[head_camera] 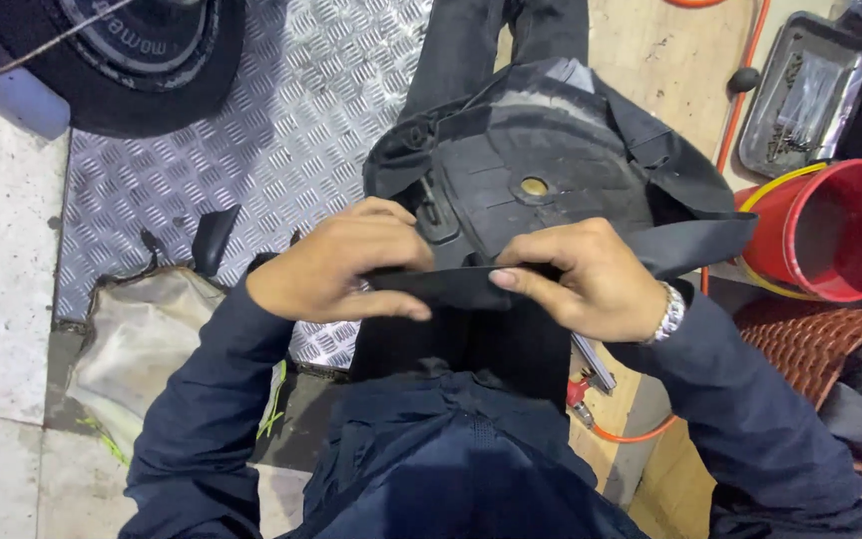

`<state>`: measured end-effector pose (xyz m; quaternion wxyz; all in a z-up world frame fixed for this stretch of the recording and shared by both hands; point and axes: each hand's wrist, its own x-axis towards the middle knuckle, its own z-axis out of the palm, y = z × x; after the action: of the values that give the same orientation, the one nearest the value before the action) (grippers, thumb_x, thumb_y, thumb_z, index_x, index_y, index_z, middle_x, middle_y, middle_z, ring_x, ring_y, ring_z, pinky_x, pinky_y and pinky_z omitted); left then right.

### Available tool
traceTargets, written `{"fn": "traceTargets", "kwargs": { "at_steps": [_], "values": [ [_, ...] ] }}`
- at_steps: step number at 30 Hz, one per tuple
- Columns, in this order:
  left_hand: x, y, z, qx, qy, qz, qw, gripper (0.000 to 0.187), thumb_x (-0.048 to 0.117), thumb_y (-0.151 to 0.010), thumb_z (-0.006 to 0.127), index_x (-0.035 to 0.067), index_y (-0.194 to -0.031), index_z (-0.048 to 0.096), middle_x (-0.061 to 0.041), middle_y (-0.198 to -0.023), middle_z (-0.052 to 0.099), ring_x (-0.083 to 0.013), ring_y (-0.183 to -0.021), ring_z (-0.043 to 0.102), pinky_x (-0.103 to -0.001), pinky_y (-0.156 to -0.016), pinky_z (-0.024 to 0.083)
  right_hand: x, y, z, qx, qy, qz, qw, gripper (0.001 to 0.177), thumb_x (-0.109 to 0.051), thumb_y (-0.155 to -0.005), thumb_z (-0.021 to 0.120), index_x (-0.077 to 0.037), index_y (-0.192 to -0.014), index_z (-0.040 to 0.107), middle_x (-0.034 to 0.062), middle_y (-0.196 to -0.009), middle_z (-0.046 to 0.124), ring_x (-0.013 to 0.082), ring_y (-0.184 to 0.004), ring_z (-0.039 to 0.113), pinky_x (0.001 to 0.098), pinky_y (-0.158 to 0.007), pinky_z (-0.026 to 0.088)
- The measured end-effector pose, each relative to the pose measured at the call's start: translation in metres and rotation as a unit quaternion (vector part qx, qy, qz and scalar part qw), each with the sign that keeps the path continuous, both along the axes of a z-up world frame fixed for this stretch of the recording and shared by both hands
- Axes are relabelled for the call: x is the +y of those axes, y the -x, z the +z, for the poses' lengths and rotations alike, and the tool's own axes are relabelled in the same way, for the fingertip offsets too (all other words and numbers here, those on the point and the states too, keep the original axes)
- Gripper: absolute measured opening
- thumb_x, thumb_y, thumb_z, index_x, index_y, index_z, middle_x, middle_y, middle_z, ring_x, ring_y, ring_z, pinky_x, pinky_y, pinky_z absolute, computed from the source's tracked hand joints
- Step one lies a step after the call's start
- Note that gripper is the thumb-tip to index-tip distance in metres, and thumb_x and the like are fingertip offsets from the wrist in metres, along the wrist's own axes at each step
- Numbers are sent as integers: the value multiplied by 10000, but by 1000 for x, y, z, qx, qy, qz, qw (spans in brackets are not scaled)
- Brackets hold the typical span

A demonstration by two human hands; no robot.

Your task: Stapling a new vinyl cover onto a motorcycle seat base using a pneumatic stapler.

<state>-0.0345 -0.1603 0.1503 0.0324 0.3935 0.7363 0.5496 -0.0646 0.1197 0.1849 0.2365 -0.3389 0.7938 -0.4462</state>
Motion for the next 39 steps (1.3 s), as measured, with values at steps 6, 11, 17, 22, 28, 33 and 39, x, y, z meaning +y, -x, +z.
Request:
{"fn": "traceTargets", "kwargs": {
  "at_steps": [6,11,17,22,28,33,39],
  "values": [
    [25,3,-20,155,-35,76,984,88,36,-972,668,18,-899,714,-98,-746,648,-294,-652,672,-411,-772,579,9,3,4,52,-15,-6,998,161,-167,-952,667,-58,-846,720,98,-586,643,288,-546,668,348,-521,539],
    [47,6,-29,266,-40,149,952,178,37,-1007,586,4,-987,760,-53,-675,563,-198,-517,552,-298,-505,505,1,-13,13,181,-16,-21,983,197,-235,-912,748,-44,-894,704,91,-653,582,289,-616,652,366,-541,540],
    [58,-4,16,209,-10,216,954,183,-71,-866,706,-51,-1048,699,-54,-663,496,-207,-482,466,-326,-467,427,-14,-26,48,189,10,-149,970,50,-2,-851,730,-12,-836,683,65,-615,551,217,-489,498,304,-466,413],
    [51,-21,110,112,84,178,974,343,-67,-832,745,-103,-1145,608,-134,-817,613,-263,-574,538,-374,-550,446,-14,-34,117,150,-63,-173,971,114,-13,-753,773,-30,-825,687,40,-600,625,175,-393,453,296,-415,376],
    [50,-9,138,-28,63,240,968,71,-19,-841,731,2,-889,683,-52,-655,669,-137,-430,534,-274,-437,424,2,11,123,-96,-151,-119,977,212,-246,-867,704,-85,-793,820,-30,-561,750,82,-485,559,258,-457,537],
    [40,-7,118,-80,43,314,945,36,0,-852,725,-2,-864,691,-26,-664,688,-98,-451,496,-235,-452,385,-6,28,94,-309,58,-64,947,184,-71,-873,738,61,-982,805,63,-819,787,83,-682,635,216,-645,542],
    [29,-14,107,-127,57,300,944,49,32,-868,702,9,-824,699,-18,-563,636,-85,-412,426,-239,-407,319,-28,9,91,-254,5,-123,959,125,-59,-888,754,26,-796,759,6,-644,673,46,-501,482,211,-419,417]
  ]
}}
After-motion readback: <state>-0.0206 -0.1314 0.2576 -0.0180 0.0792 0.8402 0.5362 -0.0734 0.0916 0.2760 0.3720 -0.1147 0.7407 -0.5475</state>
